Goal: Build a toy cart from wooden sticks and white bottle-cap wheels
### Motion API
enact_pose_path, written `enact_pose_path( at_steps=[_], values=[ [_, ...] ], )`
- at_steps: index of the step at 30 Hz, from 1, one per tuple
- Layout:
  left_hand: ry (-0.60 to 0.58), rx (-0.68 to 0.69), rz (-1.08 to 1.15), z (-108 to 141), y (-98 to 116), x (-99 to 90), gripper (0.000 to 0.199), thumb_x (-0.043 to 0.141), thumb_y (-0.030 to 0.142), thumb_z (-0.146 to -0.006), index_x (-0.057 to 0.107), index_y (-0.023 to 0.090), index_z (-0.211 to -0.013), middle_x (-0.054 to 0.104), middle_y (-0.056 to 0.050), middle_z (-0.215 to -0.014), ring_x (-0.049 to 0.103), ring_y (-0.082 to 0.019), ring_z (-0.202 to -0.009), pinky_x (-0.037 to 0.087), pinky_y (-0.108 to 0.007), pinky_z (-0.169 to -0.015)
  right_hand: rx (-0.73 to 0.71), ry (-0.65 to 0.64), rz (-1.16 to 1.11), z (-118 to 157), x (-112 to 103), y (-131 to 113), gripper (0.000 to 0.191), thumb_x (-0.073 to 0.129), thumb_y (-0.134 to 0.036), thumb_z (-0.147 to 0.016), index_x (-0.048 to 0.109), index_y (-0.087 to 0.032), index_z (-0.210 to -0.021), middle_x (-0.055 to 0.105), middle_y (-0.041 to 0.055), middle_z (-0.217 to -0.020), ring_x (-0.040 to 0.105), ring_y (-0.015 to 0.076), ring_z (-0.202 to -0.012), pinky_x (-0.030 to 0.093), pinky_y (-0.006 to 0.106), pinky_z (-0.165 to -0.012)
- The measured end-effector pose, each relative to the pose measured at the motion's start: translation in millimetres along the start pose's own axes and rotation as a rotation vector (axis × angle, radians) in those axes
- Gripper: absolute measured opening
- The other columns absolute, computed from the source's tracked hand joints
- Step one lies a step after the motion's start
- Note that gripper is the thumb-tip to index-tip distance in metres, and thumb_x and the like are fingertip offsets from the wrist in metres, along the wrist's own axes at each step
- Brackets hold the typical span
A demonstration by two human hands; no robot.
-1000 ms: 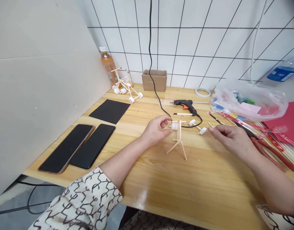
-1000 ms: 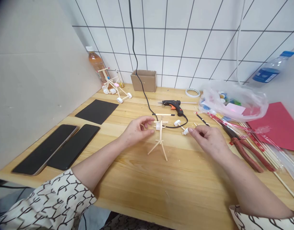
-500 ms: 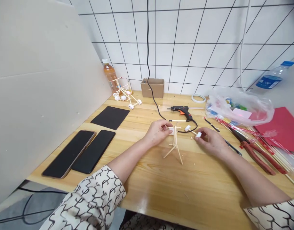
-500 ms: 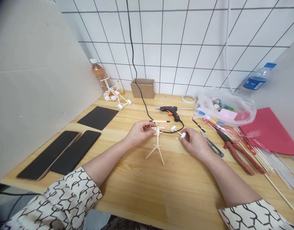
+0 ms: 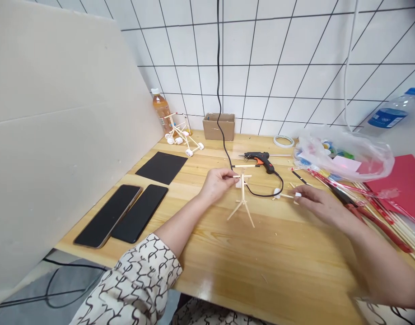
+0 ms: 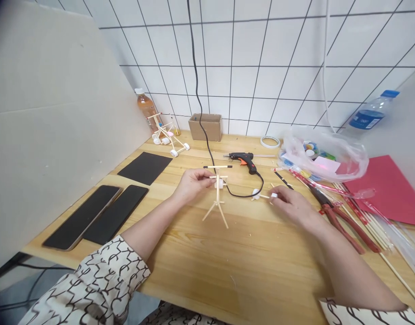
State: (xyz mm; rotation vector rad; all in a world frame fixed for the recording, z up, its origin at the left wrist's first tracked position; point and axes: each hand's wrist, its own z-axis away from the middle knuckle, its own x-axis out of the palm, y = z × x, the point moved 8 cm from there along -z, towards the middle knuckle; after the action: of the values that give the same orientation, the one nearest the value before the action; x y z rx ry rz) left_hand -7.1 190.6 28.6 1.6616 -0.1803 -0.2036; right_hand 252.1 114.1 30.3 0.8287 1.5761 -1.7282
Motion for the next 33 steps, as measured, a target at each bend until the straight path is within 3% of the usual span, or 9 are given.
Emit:
enact_pose_path(
  at_steps=[5, 8, 12, 15, 17, 21, 25, 33],
  values=[
    [0.073, 0.004, 0.036, -2, 10, -17.1, 0.006, 0.068, 0.014, -0.058, 0.068, 0.011, -0.063, 0.061, 0.001, -0.053, 0.05, -0.007, -0.049, 0.039, -0.019, -0.052, 0.179, -0.159, -0.198, 6, -3, 16, 0.031, 0.054, -0.048, -0.07, 0.062, -0.019, -0.076, 0.055, 0.0013, -0.061, 0.048, 0.0142, -0.056, 0.036, 0.026, -0.05],
    [0.121, 0.011, 0.057, -3, 13, -24.7, 0.008, 0.069, 0.016, -0.057, 0.068, 0.012, -0.064, 0.061, 0.002, -0.054, 0.05, -0.007, -0.049, 0.039, -0.019, -0.052, 0.239, -0.2, -0.255, 13, -7, 10, 0.031, 0.057, -0.049, -0.068, 0.062, -0.019, -0.068, 0.05, 0.0002, -0.055, 0.041, 0.0116, -0.05, 0.03, 0.024, -0.045],
    [0.163, 0.016, 0.073, -6, 11, -28.5, 0.009, 0.069, 0.017, -0.056, 0.066, 0.012, -0.063, 0.058, 0.003, -0.05, 0.048, -0.007, -0.047, 0.038, -0.019, -0.049, 0.157, -0.312, -0.41, 23, 6, -17, 0.034, 0.061, -0.053, -0.066, 0.062, -0.019, -0.071, 0.054, 0.001, -0.061, 0.044, 0.0115, -0.053, 0.034, 0.024, -0.047],
    [0.177, 0.012, 0.081, -8, 10, -27.7, 0.009, 0.069, 0.018, -0.056, 0.065, 0.012, -0.062, 0.056, 0.004, -0.047, 0.047, -0.006, -0.046, 0.037, -0.019, -0.048, 0.016, -0.469, -0.481, 32, 36, -44, 0.034, 0.059, -0.05, -0.072, 0.059, -0.019, -0.086, 0.058, 0.0018, -0.074, 0.05, 0.0129, -0.064, 0.039, 0.025, -0.056],
    [0.179, 0.01, 0.083, -9, 10, -26.5, 0.01, 0.069, 0.019, -0.056, 0.065, 0.012, -0.063, 0.055, 0.004, -0.047, 0.047, -0.007, -0.046, 0.037, -0.019, -0.048, -0.092, -0.505, -0.441, 36, 57, -60, 0.03, 0.057, -0.045, -0.076, 0.055, -0.018, -0.09, 0.057, 0.0016, -0.078, 0.051, 0.0137, -0.07, 0.041, 0.026, -0.062],
    [0.178, 0.007, 0.08, -10, 8, -24.0, 0.01, 0.069, 0.018, -0.056, 0.065, 0.012, -0.062, 0.057, 0.003, -0.049, 0.047, -0.006, -0.046, 0.037, -0.019, -0.049, -0.224, -0.413, -0.252, 35, 80, -72, 0.02, 0.052, -0.034, -0.081, 0.054, -0.019, -0.095, 0.055, 0.0012, -0.077, 0.049, 0.0136, -0.066, 0.041, 0.027, -0.061],
    [0.157, 0.0, 0.077, -9, 6, -17.6, 0.006, 0.067, 0.016, -0.057, 0.066, 0.011, -0.061, 0.056, 0.003, -0.048, 0.046, -0.006, -0.046, 0.036, -0.018, -0.048, -0.342, -0.311, -0.186, 31, 82, -77, 0.02, 0.051, -0.025, -0.081, 0.054, -0.019, -0.099, 0.057, 0.0049, -0.087, 0.052, 0.0154, -0.071, 0.044, 0.029, -0.066],
    [0.128, 0.005, 0.081, -4, 3, -0.3, 0.007, 0.067, 0.017, -0.059, 0.066, 0.012, -0.063, 0.059, 0.003, -0.053, 0.049, -0.007, -0.05, 0.039, -0.019, -0.052, -0.399, -0.3, -0.187, 33, 79, -85, 0.019, 0.052, -0.02, -0.079, 0.056, -0.02, -0.098, 0.059, 0.0049, -0.088, 0.052, 0.0152, -0.071, 0.045, 0.028, -0.063]
  ],
)
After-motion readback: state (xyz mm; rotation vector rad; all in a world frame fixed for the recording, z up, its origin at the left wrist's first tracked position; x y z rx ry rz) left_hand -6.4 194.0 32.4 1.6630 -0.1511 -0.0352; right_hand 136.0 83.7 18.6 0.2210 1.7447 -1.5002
